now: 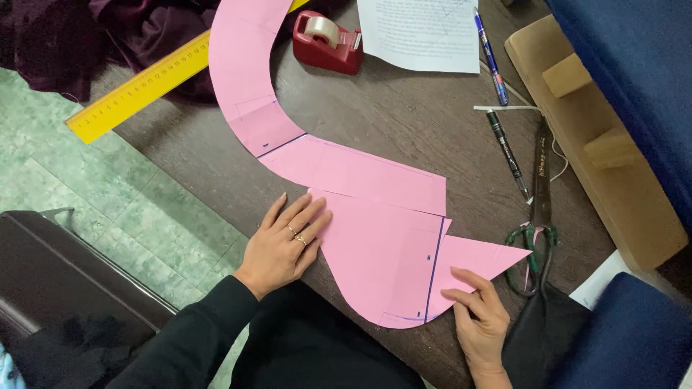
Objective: The person aligns and folds a pink paper pattern on a table, then uses a pen to mark a line. They proceed to cut the paper along the marked line using scissors and finally apply a piece of tape to the pattern.
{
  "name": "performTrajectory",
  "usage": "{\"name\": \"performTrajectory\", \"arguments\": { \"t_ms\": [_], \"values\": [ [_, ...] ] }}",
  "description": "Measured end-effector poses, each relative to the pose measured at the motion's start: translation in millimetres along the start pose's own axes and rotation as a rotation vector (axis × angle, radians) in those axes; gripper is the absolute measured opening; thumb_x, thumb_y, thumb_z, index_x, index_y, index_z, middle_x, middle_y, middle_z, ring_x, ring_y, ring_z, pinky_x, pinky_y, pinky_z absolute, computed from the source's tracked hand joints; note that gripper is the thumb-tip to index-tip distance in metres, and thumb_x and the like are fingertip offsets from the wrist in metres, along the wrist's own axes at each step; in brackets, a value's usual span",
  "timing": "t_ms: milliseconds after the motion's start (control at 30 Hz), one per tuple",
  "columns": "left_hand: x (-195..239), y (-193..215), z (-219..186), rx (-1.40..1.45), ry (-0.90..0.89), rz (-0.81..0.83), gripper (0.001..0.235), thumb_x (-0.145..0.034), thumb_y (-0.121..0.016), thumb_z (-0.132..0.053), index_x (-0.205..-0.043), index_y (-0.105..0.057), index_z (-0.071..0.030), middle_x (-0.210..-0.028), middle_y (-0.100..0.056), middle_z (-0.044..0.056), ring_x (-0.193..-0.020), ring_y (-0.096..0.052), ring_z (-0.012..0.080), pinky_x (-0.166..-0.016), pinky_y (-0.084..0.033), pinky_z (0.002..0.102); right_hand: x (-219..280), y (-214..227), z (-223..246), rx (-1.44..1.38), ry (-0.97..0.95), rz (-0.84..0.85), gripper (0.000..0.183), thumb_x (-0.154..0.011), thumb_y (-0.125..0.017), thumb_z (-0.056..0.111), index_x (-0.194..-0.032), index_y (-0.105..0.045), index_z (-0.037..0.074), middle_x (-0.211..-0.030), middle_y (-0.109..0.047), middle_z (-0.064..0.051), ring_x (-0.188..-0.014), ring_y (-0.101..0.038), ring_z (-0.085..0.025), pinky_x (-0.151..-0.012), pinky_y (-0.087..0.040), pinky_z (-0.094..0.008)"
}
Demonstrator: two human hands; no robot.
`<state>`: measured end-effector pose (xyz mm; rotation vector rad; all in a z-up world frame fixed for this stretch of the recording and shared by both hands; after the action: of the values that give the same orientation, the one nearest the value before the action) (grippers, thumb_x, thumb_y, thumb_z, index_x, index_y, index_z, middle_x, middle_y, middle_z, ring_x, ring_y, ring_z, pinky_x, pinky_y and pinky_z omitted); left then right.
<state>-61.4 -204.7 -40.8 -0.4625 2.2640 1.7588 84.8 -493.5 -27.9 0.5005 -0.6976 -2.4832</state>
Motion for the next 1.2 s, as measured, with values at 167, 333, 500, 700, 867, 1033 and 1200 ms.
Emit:
{"name": "performTrajectory", "arguments": {
  "t_ms": [167, 333, 500, 700, 867, 1033, 1200],
  "values": [
    [0.0, -1.0, 0.1, -0.011, 0.005, 0.018, 0.046, -0.098, -0.051, -0.025, -0.142, -0.045, -0.012, -0.147, -0.045, 0.008, -0.136, -0.044, 0.0290, -0.116, -0.027, 0.050, 0.7, -0.4, -3.8, -0.010, -0.004, 0.004, 0.028, -0.081, -0.056, -0.016, -0.081, -0.073, 0.005, -0.112, -0.067, -0.012, -0.103, -0.064, -0.020, -0.081, -0.048, -0.024],
    [-1.6, 0.4, -0.7, -0.016, 0.005, 0.018, 0.046, -0.098, -0.050, -0.025, -0.142, -0.045, -0.012, -0.147, -0.046, 0.008, -0.136, -0.044, 0.0291, -0.116, -0.028, 0.050, 0.2, -0.2, -3.6, -0.004, -0.011, 0.011, 0.027, -0.080, -0.056, -0.016, -0.081, -0.073, 0.005, -0.112, -0.067, -0.012, -0.103, -0.064, -0.020, -0.084, -0.049, -0.025],
    [-4.9, 2.5, -1.7, -0.034, 0.010, 0.008, 0.043, -0.096, -0.053, -0.025, -0.137, -0.051, -0.012, -0.141, -0.052, 0.007, -0.131, -0.049, 0.0292, -0.113, -0.030, 0.048, 0.1, -0.1, -3.0, -0.007, 0.018, 0.009, 0.028, -0.080, -0.055, -0.016, -0.081, -0.073, 0.006, -0.112, -0.067, -0.012, -0.104, -0.064, -0.020, -0.083, -0.049, -0.025],
    [-15.3, 0.2, -1.8, -0.016, -0.050, -0.031, 0.032, -0.094, -0.060, -0.021, -0.122, -0.061, -0.005, -0.126, -0.061, 0.011, -0.126, -0.053, 0.0330, -0.111, -0.035, 0.048, -3.1, -0.3, -0.3, -0.051, 0.039, 0.015, 0.027, -0.081, -0.054, -0.016, -0.080, -0.073, 0.003, -0.112, -0.067, -0.014, -0.106, -0.064, -0.023, -0.072, -0.051, -0.023],
    [-27.2, 5.3, -9.2, -0.089, -0.085, -0.088, 0.023, -0.093, -0.065, -0.019, -0.112, -0.063, -0.007, -0.116, -0.064, 0.011, -0.116, -0.061, 0.0309, -0.106, -0.044, 0.043, -2.5, 0.6, -3.7, -0.043, 0.054, 0.012, 0.026, -0.081, -0.055, -0.016, -0.081, -0.072, 0.004, -0.112, -0.066, -0.014, -0.105, -0.064, -0.023, -0.080, -0.051, -0.026],
    [-27.0, 2.2, -12.9, -0.168, -0.059, -0.008, 0.037, -0.093, -0.062, -0.025, -0.128, -0.056, -0.016, -0.125, -0.060, 0.012, -0.117, -0.060, 0.0315, -0.106, -0.043, 0.042, -2.8, 0.7, -3.3, -0.068, 0.064, 0.005, 0.026, -0.082, -0.055, -0.016, -0.082, -0.072, 0.003, -0.113, -0.066, -0.015, -0.108, -0.064, -0.025, -0.086, -0.054, -0.028],
    [-22.6, -8.4, -13.3, -0.264, -0.069, 0.145, 0.067, -0.081, -0.062, -0.022, -0.144, -0.042, -0.020, -0.143, -0.048, 0.008, -0.124, -0.050, 0.0343, -0.110, -0.037, 0.049, 0.2, 8.1, 0.9, 0.083, 0.043, -0.129, 0.035, -0.081, -0.045, -0.016, -0.092, -0.073, 0.003, -0.117, -0.063, -0.013, -0.113, -0.060, -0.026, -0.099, -0.051, -0.034]
  ]
}}
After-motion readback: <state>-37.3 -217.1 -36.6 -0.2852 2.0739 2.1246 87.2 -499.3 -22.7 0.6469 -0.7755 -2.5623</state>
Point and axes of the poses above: each hand's wrist, its own x-axis away from the middle knuckle, its own y-axis out of the back of the hand, z = x × y, the point moved 4 cm from there along -x, towards the middle knuckle
